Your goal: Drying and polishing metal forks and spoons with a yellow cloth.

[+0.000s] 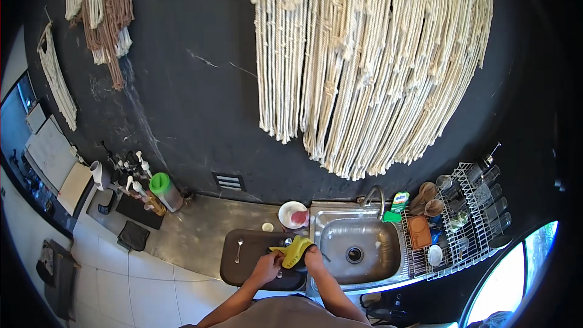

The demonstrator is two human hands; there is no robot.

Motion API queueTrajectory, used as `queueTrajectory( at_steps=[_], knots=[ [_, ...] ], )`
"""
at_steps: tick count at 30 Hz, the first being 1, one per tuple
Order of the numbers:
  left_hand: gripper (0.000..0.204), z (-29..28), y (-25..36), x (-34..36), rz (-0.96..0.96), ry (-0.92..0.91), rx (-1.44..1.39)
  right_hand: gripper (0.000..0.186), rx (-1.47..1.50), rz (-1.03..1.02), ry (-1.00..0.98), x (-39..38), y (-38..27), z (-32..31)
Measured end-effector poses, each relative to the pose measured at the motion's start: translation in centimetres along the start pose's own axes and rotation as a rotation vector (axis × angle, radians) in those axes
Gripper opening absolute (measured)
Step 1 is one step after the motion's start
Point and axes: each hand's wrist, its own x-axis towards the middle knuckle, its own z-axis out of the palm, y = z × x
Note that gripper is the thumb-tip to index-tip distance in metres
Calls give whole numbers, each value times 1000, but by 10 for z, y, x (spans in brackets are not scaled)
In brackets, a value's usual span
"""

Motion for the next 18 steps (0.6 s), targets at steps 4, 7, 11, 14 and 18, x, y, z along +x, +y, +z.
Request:
queueTrajectory(
  at_steps=[4, 7, 11, 14, 18],
  knots=[
    [10, -27, -20, -5, -49, -17, -63, 36, -300, -146, 111, 2, 8, 33],
    [13, -45, -46, -7, -28, -113, -88, 25, -564, -149, 184, -7, 9, 57],
    [18, -66, -75, -11, -61, -393, -80, 23, -722, -152, 363, -7, 36, 76],
    [19, -87, -89, -23, 71, -311, 27, 24, -778, -102, 415, -31, 10, 115],
    [22, -113, -98, -29, -3, -329, 72, 22, -916, -244, 468, -41, 29, 141]
  ],
)
